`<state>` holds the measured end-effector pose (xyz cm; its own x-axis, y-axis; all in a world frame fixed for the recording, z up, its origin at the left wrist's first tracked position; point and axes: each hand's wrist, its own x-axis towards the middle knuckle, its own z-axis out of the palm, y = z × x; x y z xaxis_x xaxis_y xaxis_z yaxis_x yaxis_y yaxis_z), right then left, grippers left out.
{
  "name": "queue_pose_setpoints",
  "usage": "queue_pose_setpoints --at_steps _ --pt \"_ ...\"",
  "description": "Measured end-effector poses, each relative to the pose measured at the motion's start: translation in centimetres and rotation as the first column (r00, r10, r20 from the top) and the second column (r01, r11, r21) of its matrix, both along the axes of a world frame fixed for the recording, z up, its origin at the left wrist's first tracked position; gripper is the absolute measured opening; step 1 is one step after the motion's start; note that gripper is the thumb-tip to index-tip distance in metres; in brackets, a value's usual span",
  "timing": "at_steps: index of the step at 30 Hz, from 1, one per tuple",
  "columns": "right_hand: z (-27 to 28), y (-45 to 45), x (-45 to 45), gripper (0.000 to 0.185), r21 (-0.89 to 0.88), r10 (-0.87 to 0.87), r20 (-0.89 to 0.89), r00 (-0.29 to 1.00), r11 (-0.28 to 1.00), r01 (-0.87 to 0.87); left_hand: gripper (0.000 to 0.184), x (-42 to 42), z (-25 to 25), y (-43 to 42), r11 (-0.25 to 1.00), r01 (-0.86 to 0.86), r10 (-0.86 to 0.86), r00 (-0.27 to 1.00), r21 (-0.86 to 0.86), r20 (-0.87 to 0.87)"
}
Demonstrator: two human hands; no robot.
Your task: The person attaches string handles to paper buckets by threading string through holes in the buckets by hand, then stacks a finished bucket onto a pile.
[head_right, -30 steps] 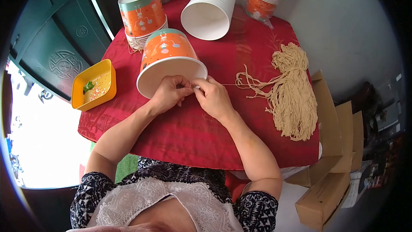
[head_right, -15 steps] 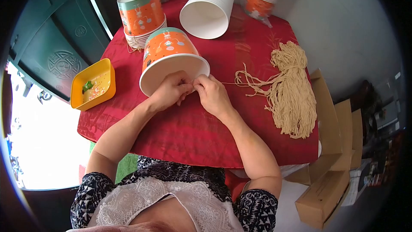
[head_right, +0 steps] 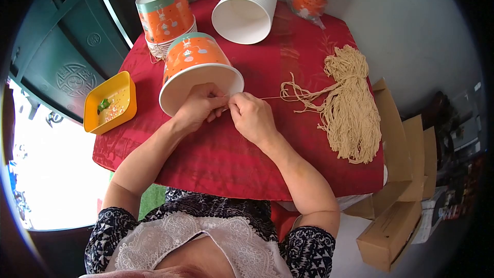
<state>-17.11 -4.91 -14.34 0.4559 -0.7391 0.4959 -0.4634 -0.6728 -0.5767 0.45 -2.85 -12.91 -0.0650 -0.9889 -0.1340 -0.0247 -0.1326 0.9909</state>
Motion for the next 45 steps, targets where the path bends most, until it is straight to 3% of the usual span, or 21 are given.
queue_pose_setpoints --at_steps 6,11,14,15,20,24,25,28,29,33,34,37,40,43,45 --pt "-0.3 0.9 0.6 0.006 -0.068 0.073 -0.018 0.997 0.995 -0.075 0.008 0.4 -1.2 -0.5 0.999 0.029 -0.03 0.999 -0.026 -0.031" --pt "1.4 3.3 1.0 0.01 -0.321 0.146 -0.164 0.976 0.927 -0.193 0.007 0.2 -2.2 -0.8 0.988 -0.016 0.024 0.998 -0.154 0.051" --pt "1.8 5.5 1.5 0.026 -0.42 0.321 -0.256 0.912 0.813 -0.404 0.009 0.3 -0.7 -0.2 0.997 0.032 -0.024 0.994 -0.077 0.108" --pt "2.0 6.3 1.6 0.031 -0.443 0.357 -0.274 0.893 0.778 -0.447 0.01 0.3 -0.4 -0.1 0.999 0.035 -0.035 0.999 -0.024 0.027" --pt "3.8 7.6 1.6 0.049 -0.495 0.479 -0.332 0.813 0.645 -0.582 0.009 0.5 -1.0 -0.2 0.997 0.065 -0.065 0.998 -0.037 -0.008" --pt "3.1 6.0 1.2 0.016 -0.474 0.375 -0.026 0.927 0.812 -0.342 0.009 0.7 -1.1 -0.1 0.996 0.083 -0.085 0.995 -0.035 -0.061" --pt "2.7 5.1 1.3 0.01 -0.424 0.253 0.012 0.968 0.877 -0.224 0.008 0.7 -1.4 -0.2 0.996 0.071 -0.075 0.994 -0.052 -0.075" --pt "1.2 2.5 1.1 0.007 -0.322 -0.1 -0.001 0.995 0.942 0.095 0.008 0.5 -1.6 -0.2 0.995 0.055 -0.063 0.993 -0.079 -0.101" --pt "0.6 1.9 0.7 0.009 -0.244 -0.138 -0.033 0.99 0.962 0.126 0.008 0.5 -1.1 0.0 0.996 0.061 -0.068 0.993 -0.07 -0.096" --pt "-0.6 0.6 0.6 0.015 -0.059 -0.098 0.053 0.994 0.993 0.101 0.008 0.7 -0.5 0.2 0.994 0.089 -0.094 0.991 -0.057 -0.09" --pt "-0.9 0.3 0.7 0.013 -0.085 -0.086 0.071 0.994 0.992 0.092 0.008 0.6 -0.4 0.3 0.994 0.099 -0.103 0.991 -0.053 -0.085" --pt "-1.7 -0.5 0.9 0.008 -0.112 -0.054 0.119 0.992 0.992 0.067 0.007 0.4 -0.9 0.4 0.987 0.087 -0.08 0.995 -0.133 0.057" --pt "-1.8 -0.9 0.8 0.004 -0.05 -0.044 0.16 0.986 0.997 0.052 0.008 0.1 -1.2 0.8 0.927 0.142 0.004 0.922 -0.347 0.388" --pt "-1.8 -0.9 0.9 0.005 -0.019 -0.054 0.19 0.98 0.998 0.059 0.011 -0.3 -1.8 0.9 0.789 0.211 0.147 0.847 -0.577 0.511" --pt "-1.9 -1.0 0.9 0.007 -0.019 -0.046 0.2 0.979 0.999 0.051 0.013 -0.5 -1.9 1.0 0.771 0.251 0.195 0.782 -0.586 0.592"
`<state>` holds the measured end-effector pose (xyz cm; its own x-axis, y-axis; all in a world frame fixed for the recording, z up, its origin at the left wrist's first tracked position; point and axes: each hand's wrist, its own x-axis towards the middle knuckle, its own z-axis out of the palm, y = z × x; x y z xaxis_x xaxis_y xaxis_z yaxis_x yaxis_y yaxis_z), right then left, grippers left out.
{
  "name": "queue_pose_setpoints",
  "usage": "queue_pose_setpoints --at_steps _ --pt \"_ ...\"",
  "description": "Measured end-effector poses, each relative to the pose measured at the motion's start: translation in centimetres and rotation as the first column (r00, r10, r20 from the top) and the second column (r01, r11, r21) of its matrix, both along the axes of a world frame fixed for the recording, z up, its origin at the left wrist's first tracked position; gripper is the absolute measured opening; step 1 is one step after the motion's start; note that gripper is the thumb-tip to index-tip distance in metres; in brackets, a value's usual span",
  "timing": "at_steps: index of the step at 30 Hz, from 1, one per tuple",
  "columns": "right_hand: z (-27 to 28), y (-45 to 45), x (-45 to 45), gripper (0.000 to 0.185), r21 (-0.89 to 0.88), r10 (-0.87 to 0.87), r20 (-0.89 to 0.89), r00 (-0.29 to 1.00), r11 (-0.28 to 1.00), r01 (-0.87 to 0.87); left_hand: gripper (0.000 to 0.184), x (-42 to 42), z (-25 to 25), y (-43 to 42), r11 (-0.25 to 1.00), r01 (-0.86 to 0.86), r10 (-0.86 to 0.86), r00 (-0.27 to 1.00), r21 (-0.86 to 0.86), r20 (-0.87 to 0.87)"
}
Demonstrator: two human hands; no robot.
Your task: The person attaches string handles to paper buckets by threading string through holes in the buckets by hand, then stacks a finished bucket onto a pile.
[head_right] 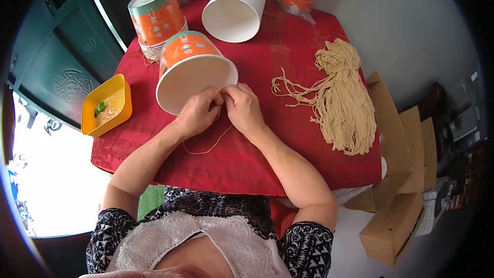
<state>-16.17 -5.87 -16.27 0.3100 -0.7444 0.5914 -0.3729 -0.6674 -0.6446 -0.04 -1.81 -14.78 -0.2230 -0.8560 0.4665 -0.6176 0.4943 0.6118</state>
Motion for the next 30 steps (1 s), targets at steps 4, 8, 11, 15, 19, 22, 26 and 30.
queue_pose_setpoints --at_steps 4,8,11,15,19,22,26,30 --pt "0.0 0.2 0.1 0.01 -0.007 0.01 -0.022 1.0 1.0 -0.01 0.015 -0.1 0.3 0.0 0.988 -0.022 0.049 0.983 -0.15 0.179" --pt "-0.2 0.2 0.1 0.012 -0.006 0.007 -0.019 1.0 1.0 -0.007 0.014 0.0 -0.1 -0.2 0.982 -0.014 0.052 0.979 -0.189 0.198" --pt "-0.3 0.1 0.1 0.013 -0.016 0.005 -0.027 1.0 1.0 -0.005 0.013 0.0 -0.4 -0.1 0.973 -0.029 0.076 0.977 -0.227 0.197" --pt "-0.5 0.1 -0.1 0.013 -0.026 0.004 -0.042 0.999 1.0 -0.005 0.015 0.0 -1.1 0.0 0.966 -0.072 0.14 0.954 -0.248 0.266" --pt "-0.5 0.1 -0.1 0.014 -0.03 -0.002 -0.037 0.999 1.0 0.001 0.01 0.2 -0.9 0.1 0.962 -0.074 0.169 0.917 -0.262 0.36" --pt "-0.7 0.1 -0.1 0.016 -0.033 0.002 -0.036 0.999 0.999 -0.003 0.012 -0.1 -1.4 0.0 0.956 -0.126 0.223 0.899 -0.264 0.378" --pt "-0.7 0.0 -0.1 0.017 -0.043 0.006 -0.049 0.999 0.999 -0.008 0.017 -0.2 -1.6 -0.3 0.943 -0.15 0.237 0.928 -0.296 0.287" --pt "-1.0 -0.3 -0.3 0.021 -0.041 0.028 -0.038 0.999 0.999 -0.03 0.016 0.2 -1.5 -0.3 0.955 -0.125 0.19 0.954 -0.269 0.233"
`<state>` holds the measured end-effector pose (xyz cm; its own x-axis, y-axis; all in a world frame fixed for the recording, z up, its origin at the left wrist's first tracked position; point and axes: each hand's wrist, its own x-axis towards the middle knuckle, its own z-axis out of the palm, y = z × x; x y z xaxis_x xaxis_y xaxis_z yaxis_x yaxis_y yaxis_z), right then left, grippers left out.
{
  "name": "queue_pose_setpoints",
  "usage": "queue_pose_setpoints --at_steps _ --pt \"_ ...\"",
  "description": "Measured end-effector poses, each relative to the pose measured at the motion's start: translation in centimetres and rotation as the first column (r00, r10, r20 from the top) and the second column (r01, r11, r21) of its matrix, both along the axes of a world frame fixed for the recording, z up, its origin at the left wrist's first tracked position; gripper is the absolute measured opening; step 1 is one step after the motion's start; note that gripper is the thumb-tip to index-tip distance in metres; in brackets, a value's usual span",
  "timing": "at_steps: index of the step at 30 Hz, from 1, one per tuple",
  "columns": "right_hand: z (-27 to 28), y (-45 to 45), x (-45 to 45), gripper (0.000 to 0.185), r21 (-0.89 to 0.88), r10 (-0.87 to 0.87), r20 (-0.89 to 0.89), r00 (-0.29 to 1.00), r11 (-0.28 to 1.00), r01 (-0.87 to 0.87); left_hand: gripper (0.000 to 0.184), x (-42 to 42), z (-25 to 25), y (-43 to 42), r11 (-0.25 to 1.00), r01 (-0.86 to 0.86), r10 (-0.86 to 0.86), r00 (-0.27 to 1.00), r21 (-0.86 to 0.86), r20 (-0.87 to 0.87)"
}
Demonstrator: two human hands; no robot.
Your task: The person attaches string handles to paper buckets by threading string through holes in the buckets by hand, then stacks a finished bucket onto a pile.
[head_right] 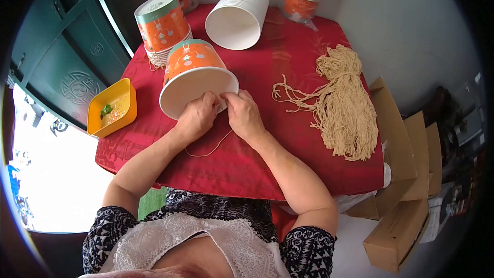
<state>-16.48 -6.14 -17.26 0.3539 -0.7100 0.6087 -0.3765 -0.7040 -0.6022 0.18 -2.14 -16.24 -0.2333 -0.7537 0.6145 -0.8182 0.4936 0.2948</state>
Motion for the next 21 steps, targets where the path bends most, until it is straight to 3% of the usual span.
queue_pose_setpoints --at_steps 9,19,21 --pt "1.7 0.1 -0.9 0.022 0.152 0.198 0.047 0.979 0.967 -0.203 0.019 0.2 0.2 0.1 0.997 0.077 -0.076 0.997 0.028 -0.026" --pt "2.0 0.1 -1.3 0.011 0.225 0.196 -0.027 0.98 0.957 -0.185 0.018 0.6 0.1 0.1 0.997 0.076 -0.076 0.997 0.033 -0.002" --pt "2.1 0.1 -1.3 0.009 0.21 0.19 -0.04 0.981 0.961 -0.178 0.016 0.5 0.6 0.5 0.993 0.095 -0.089 0.993 0.068 -0.074"
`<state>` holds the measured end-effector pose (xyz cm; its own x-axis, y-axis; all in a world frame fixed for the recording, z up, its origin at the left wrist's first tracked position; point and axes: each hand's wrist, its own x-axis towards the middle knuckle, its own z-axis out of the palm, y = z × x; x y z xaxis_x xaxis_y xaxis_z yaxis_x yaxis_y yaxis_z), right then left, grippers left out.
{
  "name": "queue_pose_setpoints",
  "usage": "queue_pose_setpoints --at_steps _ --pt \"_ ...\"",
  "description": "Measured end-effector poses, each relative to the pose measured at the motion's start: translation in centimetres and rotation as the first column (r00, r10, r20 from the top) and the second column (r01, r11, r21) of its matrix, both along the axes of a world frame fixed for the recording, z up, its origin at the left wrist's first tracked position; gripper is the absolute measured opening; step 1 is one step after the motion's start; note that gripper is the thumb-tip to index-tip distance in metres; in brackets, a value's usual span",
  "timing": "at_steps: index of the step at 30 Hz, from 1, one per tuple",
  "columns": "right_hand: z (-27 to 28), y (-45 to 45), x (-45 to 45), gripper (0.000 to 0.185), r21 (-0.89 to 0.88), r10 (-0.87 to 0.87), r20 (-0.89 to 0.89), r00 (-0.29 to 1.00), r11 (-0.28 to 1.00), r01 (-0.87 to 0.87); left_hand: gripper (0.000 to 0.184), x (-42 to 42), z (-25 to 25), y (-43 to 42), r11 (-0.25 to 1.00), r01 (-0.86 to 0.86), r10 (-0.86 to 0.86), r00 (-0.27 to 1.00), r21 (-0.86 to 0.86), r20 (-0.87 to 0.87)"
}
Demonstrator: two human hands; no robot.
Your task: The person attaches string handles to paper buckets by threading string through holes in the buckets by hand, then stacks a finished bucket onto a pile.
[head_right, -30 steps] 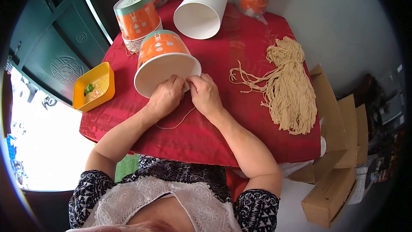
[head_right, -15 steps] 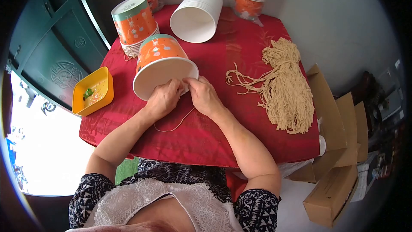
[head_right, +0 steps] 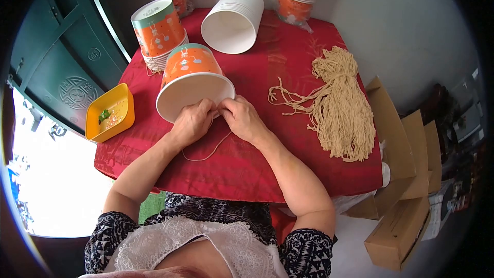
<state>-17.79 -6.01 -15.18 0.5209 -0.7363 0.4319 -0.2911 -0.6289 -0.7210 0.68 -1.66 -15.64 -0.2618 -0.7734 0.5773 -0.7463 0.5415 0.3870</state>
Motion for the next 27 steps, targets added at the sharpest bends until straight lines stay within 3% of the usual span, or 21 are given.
queue_pose_setpoints --at_steps 4,9,16,19,22,25,27 --pt "-0.2 -0.1 0.0 0.006 -0.016 0.007 0.012 1.0 1.0 -0.007 0.008 0.5 0.6 0.0 0.993 0.039 -0.013 0.975 0.115 -0.22" --pt "-0.1 -0.2 -0.2 0.007 -0.005 0.046 -0.082 0.996 0.999 -0.047 0.003 0.5 0.6 -0.3 0.994 -0.004 0.028 0.974 0.105 -0.225" --pt "-0.2 -0.2 -0.3 0.008 -0.121 0.103 -0.196 0.975 0.984 -0.128 0.006 0.8 0.0 -0.8 0.981 -0.169 0.182 0.972 0.095 -0.147" --pt "-0.1 -0.1 -0.2 0.007 -0.136 0.096 -0.189 0.977 0.983 -0.123 0.006 1.3 0.4 -0.8 0.976 -0.101 0.142 0.967 0.194 -0.211" --pt "-0.6 -0.4 -0.3 0.008 -0.176 0.09 -0.172 0.981 0.977 -0.12 0.008 2.0 1.1 -0.8 0.883 0.162 0.077 0.875 0.44 -0.478" --pt "-0.7 -0.4 -0.3 0.009 -0.168 0.095 -0.178 0.98 0.978 -0.125 0.006 2.2 1.2 -1.0 0.809 0.4 -0.058 0.783 0.43 -0.62" --pt "-0.3 -0.3 -0.3 0.01 -0.116 0.099 -0.197 0.975 0.986 -0.123 0.008 2.0 1.8 -0.9 0.746 0.441 -0.019 0.764 0.499 -0.645"
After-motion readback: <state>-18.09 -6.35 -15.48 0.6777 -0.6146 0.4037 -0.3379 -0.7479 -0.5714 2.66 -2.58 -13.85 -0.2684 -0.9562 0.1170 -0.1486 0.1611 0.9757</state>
